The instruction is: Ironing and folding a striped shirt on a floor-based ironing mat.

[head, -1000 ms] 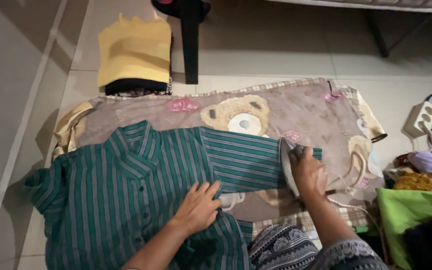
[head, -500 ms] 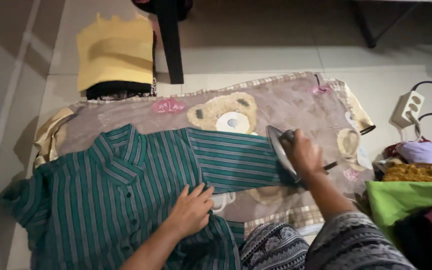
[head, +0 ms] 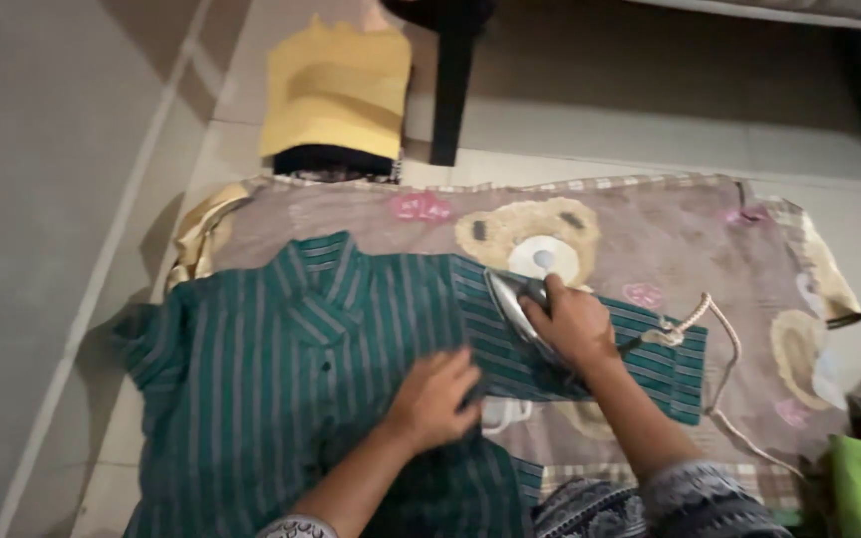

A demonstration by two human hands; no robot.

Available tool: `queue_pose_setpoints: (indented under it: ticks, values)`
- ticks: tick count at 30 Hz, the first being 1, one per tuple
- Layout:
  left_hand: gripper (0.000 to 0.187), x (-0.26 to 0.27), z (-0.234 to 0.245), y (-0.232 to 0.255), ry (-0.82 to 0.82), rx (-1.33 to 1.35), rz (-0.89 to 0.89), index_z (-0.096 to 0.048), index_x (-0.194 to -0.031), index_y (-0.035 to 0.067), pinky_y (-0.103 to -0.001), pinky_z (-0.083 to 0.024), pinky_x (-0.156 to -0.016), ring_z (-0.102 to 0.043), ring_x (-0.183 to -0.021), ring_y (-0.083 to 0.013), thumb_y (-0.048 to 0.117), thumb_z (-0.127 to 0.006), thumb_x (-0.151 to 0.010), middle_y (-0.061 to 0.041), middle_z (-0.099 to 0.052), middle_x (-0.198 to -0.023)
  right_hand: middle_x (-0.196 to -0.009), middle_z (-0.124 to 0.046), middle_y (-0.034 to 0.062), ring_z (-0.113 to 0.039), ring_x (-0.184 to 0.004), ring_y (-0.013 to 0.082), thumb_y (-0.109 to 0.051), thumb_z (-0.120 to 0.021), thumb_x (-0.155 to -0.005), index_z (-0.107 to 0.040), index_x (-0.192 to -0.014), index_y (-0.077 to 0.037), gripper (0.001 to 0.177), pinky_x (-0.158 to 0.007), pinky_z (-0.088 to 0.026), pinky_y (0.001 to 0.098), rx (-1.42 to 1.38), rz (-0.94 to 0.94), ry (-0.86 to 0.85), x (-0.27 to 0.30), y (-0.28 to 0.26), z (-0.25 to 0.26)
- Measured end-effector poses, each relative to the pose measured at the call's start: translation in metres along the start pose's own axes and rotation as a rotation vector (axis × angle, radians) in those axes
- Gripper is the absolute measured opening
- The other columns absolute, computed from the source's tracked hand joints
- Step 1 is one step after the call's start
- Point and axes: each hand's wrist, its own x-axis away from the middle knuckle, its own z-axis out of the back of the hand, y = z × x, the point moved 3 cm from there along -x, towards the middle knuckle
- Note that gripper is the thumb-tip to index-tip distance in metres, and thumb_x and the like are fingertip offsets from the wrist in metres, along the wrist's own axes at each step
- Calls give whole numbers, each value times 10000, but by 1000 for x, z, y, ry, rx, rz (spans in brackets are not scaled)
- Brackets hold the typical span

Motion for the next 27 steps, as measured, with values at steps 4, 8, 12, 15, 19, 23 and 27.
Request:
queue_pose_setpoints:
  ticks: [4, 8, 12, 15, 19, 23, 27]
  values:
    - [380, 7, 63, -46, 233, -260, 301, -682, -1091, 82, -527, -467, -974, -581, -1187, -395, 283, -776, -784, -176, -611, -1331, -873, -717, 287, -687, -833, 496, -558, -583, -931, -609, -1175, -94, 524, -734, -533, 603, -29, -88, 92, -22, -18, -5]
    - [632, 53, 124, -101, 355, -576, 708, -605, -1287, 64, -603, -415, -997, -476, -1311, -421, 355, -793, -757, -197, -520, -1423, -842, -720, 289, -693, -826, 487, -603, -598, -920, -598, -1100, -72, 560, -740, -539, 585, -120, -52, -2, -12, -41, -4]
    - [800, 115, 132, -163, 461, -660, 1071, -513, -1437, 57, -649, -371, -1042, -395, -1379, -449, 454, -797, -803, -225, -430, -1540, -827, -722, 280, -688, -795, 492, -572, -576, -906, -574, -1132, -100, 523, -720, -544, 590, -36, -34, -52, 10, -90, -21]
    - [833, 131, 138, -178, 467, -606, 1122, -493, -1459, 52, -651, -360, -1055, -389, -1414, -428, 483, -799, -815, -231, -390, -1583, -873, -718, 268, -682, -819, 503, -560, -569, -959, -561, -1085, -51, 525, -718, -545, 601, 20, -23, 16, -11, -105, -35]
    - [814, 124, 172, -167, 530, -705, 1173, -526, -1412, 54, -670, -381, -953, -431, -1360, -414, 479, -817, -783, -231, -472, -1490, -884, -719, 272, -688, -858, 509, -537, -556, -965, -565, -1152, -57, 515, -745, -545, 606, -29, -41, 59, -40, -123, -25]
    - [537, 140, 181, -183, 487, -612, 1335, -677, -1202, 61, -598, -459, -917, -535, -1212, -398, 437, -811, -842, -159, -626, -1223, -937, -699, 323, -678, -910, 525, -565, -602, -913, -581, -1158, -41, 579, -798, -546, 599, -29, -18, 27, -48, -108, -51]
    - [294, 128, 172, -170, 580, -718, 1058, -737, -1054, 89, -563, -473, -875, -576, -1118, -378, 287, -802, -847, -145, -653, -1104, -950, -699, 345, -678, -926, 530, -555, -583, -928, -569, -1190, -35, 583, -826, -538, 607, -65, -74, -51, -35, -127, -46]
